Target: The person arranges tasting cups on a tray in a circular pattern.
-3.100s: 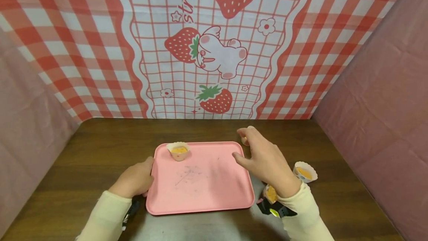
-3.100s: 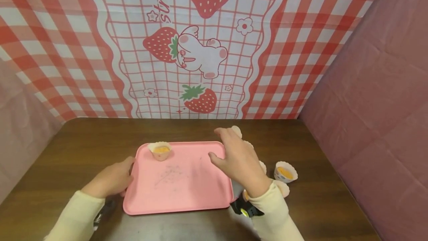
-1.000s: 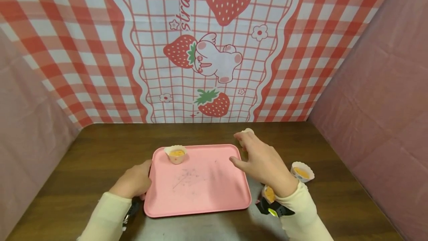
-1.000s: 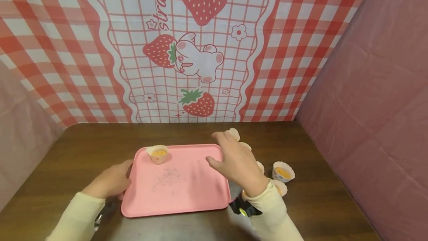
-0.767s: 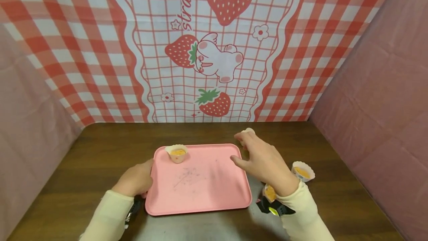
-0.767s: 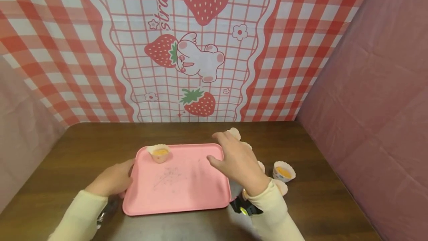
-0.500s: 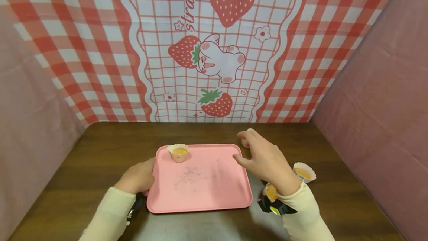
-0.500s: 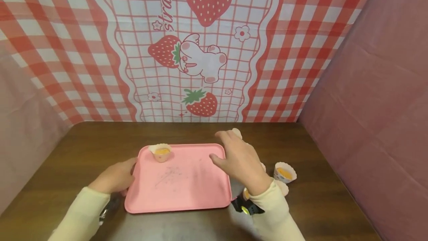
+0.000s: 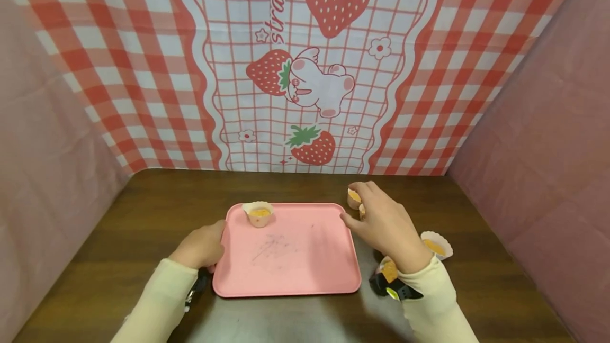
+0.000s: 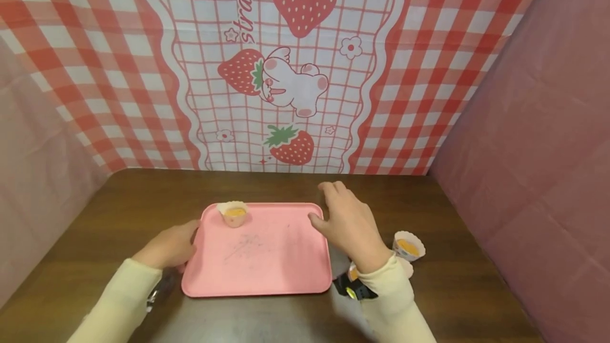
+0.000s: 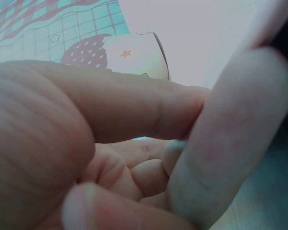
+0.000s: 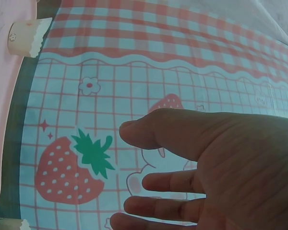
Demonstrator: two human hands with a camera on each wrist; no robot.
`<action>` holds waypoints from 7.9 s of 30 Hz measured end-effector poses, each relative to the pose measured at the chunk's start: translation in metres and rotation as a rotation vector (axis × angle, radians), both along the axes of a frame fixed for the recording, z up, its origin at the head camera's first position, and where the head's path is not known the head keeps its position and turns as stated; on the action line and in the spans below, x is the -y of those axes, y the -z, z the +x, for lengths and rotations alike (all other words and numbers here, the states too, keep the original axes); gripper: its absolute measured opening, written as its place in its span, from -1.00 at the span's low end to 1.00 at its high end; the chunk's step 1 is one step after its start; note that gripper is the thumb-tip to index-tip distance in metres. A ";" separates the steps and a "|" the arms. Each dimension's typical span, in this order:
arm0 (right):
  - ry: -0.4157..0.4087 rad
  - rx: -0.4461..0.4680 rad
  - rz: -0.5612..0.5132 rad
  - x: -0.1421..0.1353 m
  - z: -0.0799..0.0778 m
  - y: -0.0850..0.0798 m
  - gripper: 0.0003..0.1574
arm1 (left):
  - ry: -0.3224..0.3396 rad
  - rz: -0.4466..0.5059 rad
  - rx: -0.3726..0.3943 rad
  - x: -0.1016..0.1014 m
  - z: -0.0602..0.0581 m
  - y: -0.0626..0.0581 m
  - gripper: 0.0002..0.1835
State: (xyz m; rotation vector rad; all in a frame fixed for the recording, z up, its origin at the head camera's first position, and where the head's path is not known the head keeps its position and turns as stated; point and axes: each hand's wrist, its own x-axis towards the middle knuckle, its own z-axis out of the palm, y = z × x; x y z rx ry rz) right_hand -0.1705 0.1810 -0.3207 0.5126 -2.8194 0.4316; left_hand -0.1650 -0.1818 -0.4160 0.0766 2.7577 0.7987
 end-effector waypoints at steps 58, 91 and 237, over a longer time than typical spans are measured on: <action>0.011 0.004 -0.022 0.008 -0.003 0.000 -0.18 | 0.034 0.041 0.050 0.003 -0.001 -0.005 -0.47; 0.091 0.725 0.260 -0.077 -0.113 0.042 -0.02 | 0.039 0.045 0.056 0.001 -0.001 -0.006 -0.44; -0.060 -0.002 -0.155 0.012 -0.039 0.007 -0.40 | -0.041 0.021 0.067 0.005 -0.004 -0.003 -0.41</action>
